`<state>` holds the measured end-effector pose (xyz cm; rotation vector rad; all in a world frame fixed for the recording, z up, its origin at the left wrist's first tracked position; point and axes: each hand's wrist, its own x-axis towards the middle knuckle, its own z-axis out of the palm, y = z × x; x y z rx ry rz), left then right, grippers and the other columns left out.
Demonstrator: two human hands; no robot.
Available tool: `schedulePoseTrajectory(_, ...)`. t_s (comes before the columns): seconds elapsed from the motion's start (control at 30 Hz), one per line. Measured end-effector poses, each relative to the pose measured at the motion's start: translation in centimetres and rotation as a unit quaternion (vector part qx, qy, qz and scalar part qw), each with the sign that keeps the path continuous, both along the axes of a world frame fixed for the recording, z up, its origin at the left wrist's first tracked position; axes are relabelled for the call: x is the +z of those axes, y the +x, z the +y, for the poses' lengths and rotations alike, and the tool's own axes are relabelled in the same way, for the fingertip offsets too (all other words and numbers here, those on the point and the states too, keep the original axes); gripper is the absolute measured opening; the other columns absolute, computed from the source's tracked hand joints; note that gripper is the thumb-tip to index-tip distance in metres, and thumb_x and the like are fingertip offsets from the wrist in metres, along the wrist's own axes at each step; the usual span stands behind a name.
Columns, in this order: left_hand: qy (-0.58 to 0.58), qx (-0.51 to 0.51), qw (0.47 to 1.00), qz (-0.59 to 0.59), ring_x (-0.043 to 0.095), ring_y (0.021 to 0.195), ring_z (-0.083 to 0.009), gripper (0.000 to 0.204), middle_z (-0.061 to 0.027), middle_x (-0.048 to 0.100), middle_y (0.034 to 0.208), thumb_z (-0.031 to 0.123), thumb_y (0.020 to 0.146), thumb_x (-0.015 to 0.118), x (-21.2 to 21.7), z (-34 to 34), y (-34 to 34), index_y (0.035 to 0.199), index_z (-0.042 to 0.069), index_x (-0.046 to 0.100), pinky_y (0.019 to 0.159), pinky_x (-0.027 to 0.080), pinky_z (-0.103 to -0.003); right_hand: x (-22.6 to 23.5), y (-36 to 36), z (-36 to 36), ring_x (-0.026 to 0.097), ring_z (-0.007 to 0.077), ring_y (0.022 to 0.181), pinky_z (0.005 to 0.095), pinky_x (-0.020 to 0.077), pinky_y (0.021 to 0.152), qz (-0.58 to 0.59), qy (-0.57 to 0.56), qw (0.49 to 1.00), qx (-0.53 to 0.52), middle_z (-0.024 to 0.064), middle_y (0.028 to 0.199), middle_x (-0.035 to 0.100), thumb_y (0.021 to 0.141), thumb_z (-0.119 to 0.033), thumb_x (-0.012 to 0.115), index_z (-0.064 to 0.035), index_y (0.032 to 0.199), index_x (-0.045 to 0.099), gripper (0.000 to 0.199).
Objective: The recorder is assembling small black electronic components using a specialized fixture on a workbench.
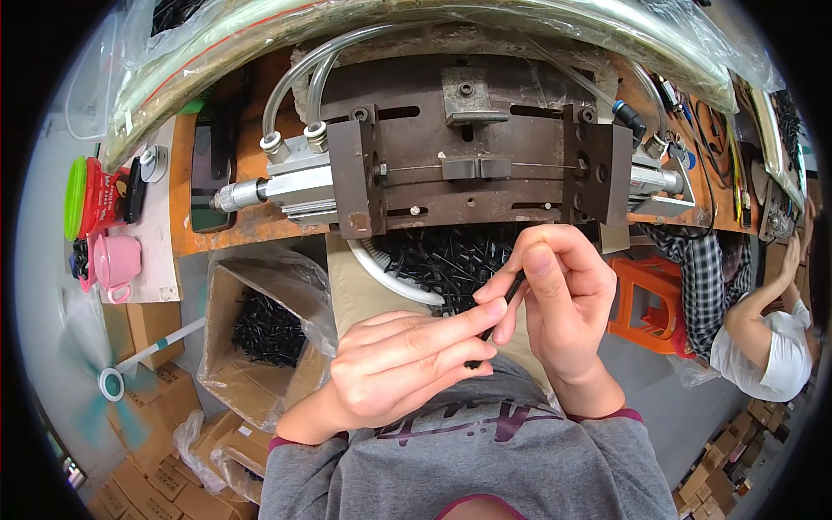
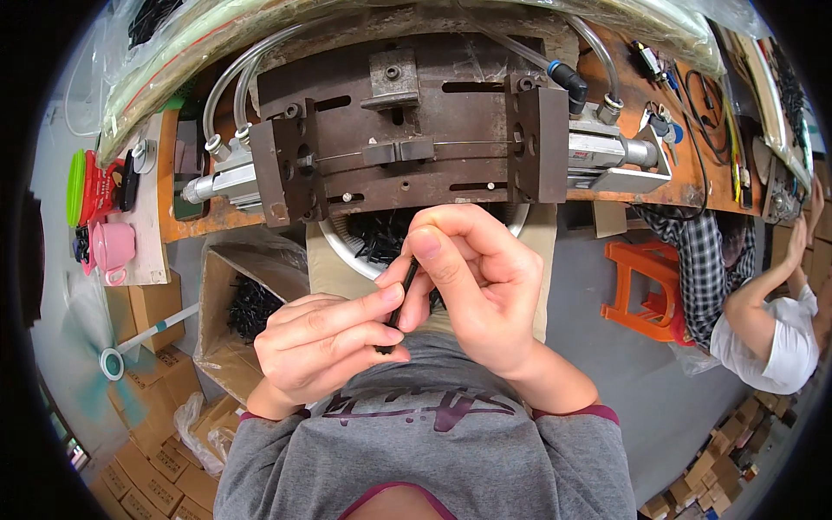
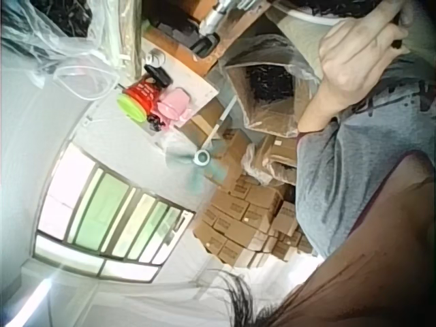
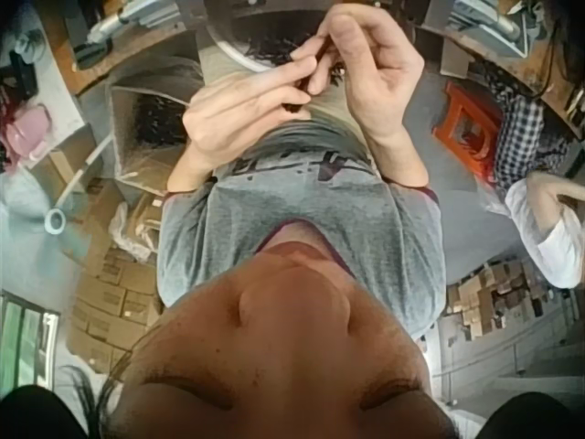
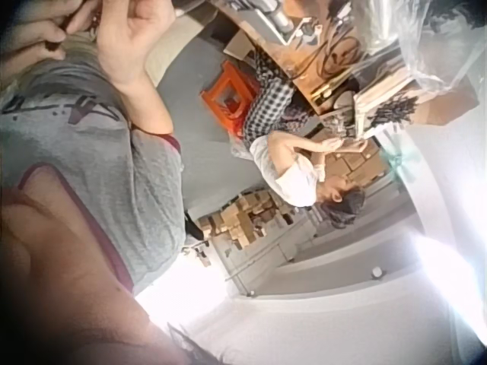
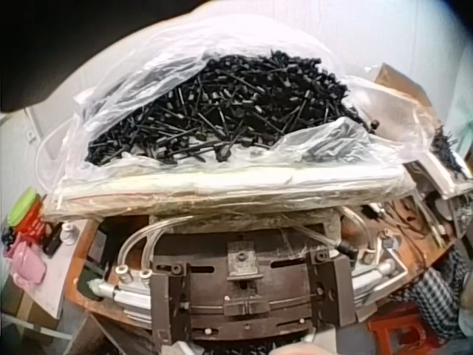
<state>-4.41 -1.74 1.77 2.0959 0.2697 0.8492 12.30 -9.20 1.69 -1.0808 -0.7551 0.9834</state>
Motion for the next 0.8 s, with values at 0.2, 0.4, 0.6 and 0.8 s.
schedulePoseTrajectory(0.2, 0.047, 0.022, 0.999, 0.003, 0.072, 0.075, -0.0221, 0.032, -0.0172, 0.070, 0.110, 0.012, 0.064, 0.085, -0.1, 0.6, 0.2, 0.091, 0.000, 0.073, 0.061, 0.056, -0.028, -0.3, -0.1, 0.1, 0.063, 0.0099, 0.061, 0.0208, 0.0494, 0.051, 0.130, 0.000, 0.991, 0.025, 0.0138, 0.084, 0.069, 0.100, -0.008, 0.054, 0.0054, 0.103, 0.059, 0.014)
schedulePoseTrajectory(0.4, 0.096, 0.059, 0.993, 0.029, 0.070, 0.076, -0.0218, 0.032, -0.0177, 0.069, 0.112, 0.010, 0.062, 0.084, -0.1, 0.9, 1.1, 0.090, -0.001, 0.073, 0.063, 0.056, -0.029, -1.4, 1.1, -0.4, 0.061, 0.0050, 0.067, 0.0179, 0.0472, 0.054, 0.079, -0.062, 0.992, 0.071, 0.0085, 0.097, 0.070, 0.096, -0.005, 0.060, 0.0014, 0.110, 0.063, 0.016)
schedulePoseTrajectory(0.6, 0.210, 0.165, 0.958, 0.102, 0.064, 0.066, -0.0149, 0.027, -0.0151, 0.069, 0.116, 0.010, 0.063, 0.080, -1.7, 1.6, 3.7, 0.087, 0.001, 0.071, 0.057, 0.048, -0.025, -0.8, 1.5, -1.3, 0.057, 0.0060, 0.069, 0.0184, 0.0451, 0.059, -0.017, -0.072, 0.997, -0.037, 0.0103, 0.101, 0.069, 0.097, -0.007, 0.057, 0.0024, 0.117, 0.059, 0.022)
schedulePoseTrajectory(0.8, 0.267, 0.203, 0.928, 0.161, 0.058, 0.056, -0.0096, 0.022, -0.0078, 0.070, 0.115, 0.012, 0.068, 0.081, -1.2, 2.0, 5.0, 0.087, 0.006, 0.071, 0.048, 0.035, -0.024, -1.7, 1.5, -3.6, 0.064, 0.0097, 0.077, 0.0211, 0.0497, 0.062, -0.088, -0.119, 0.987, -0.056, 0.0112, 0.093, 0.069, 0.095, -0.002, 0.059, 0.0043, 0.107, 0.063, 0.015)
